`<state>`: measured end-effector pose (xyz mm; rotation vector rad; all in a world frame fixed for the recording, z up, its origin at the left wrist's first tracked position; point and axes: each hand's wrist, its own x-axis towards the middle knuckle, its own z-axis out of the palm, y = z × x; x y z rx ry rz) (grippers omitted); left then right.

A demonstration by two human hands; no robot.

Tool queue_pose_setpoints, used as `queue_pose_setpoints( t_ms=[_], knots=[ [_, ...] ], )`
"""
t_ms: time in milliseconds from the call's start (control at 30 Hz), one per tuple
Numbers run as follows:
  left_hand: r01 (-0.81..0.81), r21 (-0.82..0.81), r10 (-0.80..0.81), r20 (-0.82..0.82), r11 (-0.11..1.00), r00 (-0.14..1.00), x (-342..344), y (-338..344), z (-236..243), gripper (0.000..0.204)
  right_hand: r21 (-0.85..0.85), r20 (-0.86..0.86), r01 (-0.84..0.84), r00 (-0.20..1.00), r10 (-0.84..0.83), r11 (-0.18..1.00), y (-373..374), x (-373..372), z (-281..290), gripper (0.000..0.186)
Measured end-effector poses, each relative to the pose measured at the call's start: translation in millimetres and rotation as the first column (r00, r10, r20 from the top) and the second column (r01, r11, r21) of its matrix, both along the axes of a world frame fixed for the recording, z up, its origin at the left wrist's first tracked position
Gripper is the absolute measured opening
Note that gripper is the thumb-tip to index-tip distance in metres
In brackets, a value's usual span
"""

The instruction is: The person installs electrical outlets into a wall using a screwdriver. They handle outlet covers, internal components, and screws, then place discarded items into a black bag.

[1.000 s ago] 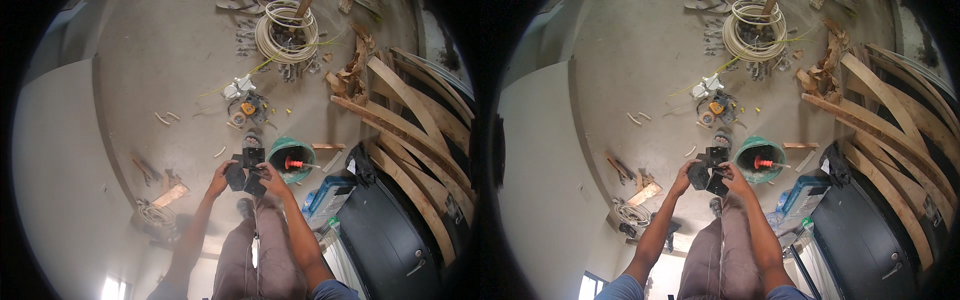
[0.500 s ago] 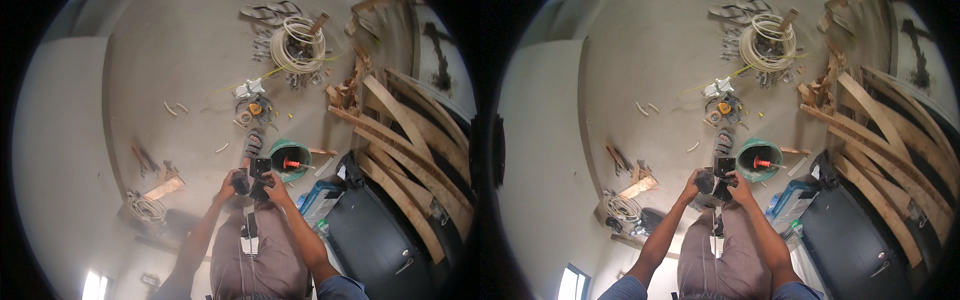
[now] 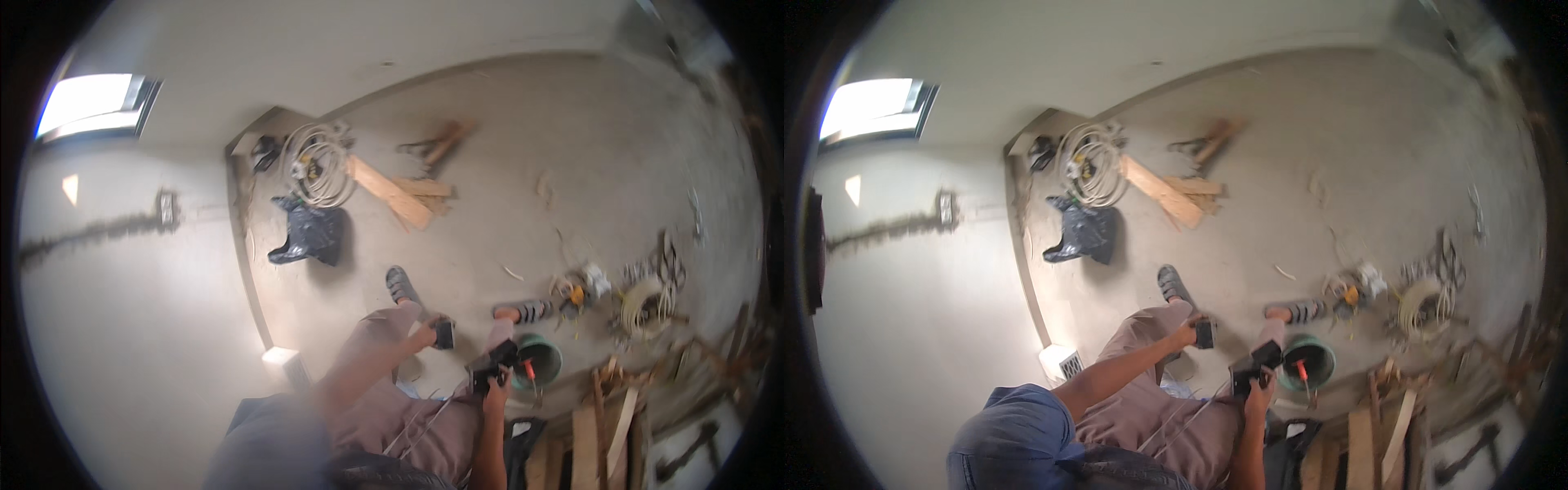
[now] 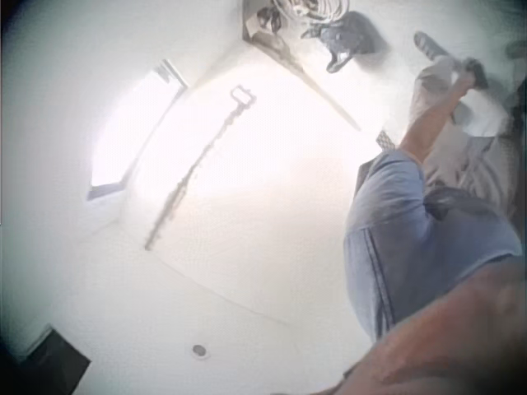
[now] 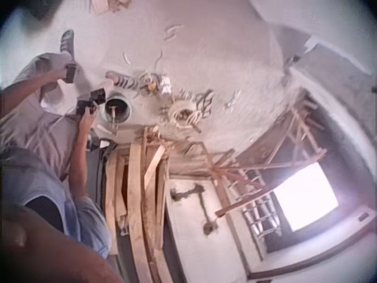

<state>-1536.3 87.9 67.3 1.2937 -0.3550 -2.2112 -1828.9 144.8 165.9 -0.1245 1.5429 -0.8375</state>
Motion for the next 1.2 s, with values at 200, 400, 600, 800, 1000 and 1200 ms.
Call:
queue_pose_setpoints(
  t_ms=[200, 400, 600, 800, 1000, 1200],
  knots=[
    [-0.394, 0.289, 0.378, 0.110, 0.873, 0.919, 122, 64, 57, 0.024, 0.100, -0.220, -0.496, 0.834, 0.505, 0.863, -2, 109, 43, 0.039],
    [-0.881, 0.165, 0.895, -0.141, 0.443, 0.423, 277, 135, 66, 0.027, 0.172, -0.056, -0.788, 0.592, 0.804, 0.592, -46, 247, 84, 0.045],
    [-0.683, -0.499, 0.826, 0.483, 0.533, 0.291, 342, 276, 123, 0.026, 0.003, -0.076, -0.821, 0.569, 0.819, 0.570, -131, 379, 89, 0.041],
    [-0.978, 0.040, 0.831, 0.521, 0.205, 0.196, 391, 306, 175, 0.026, -0.109, 0.127, -0.800, 0.578, 0.806, 0.590, -194, 521, -1, 0.035],
    [-0.887, 0.373, 0.828, 0.561, -0.272, -0.018, 372, 338, 221, 0.024, -0.096, 0.152, -0.862, 0.481, 0.864, 0.497, -165, 732, -65, 0.034],
    [-0.964, 0.165, 0.835, 0.543, -0.209, -0.088, 489, 344, 155, 0.031, -0.244, -0.227, -0.933, 0.319, 0.920, 0.264, -126, 957, -196, 0.028]
  ],
)
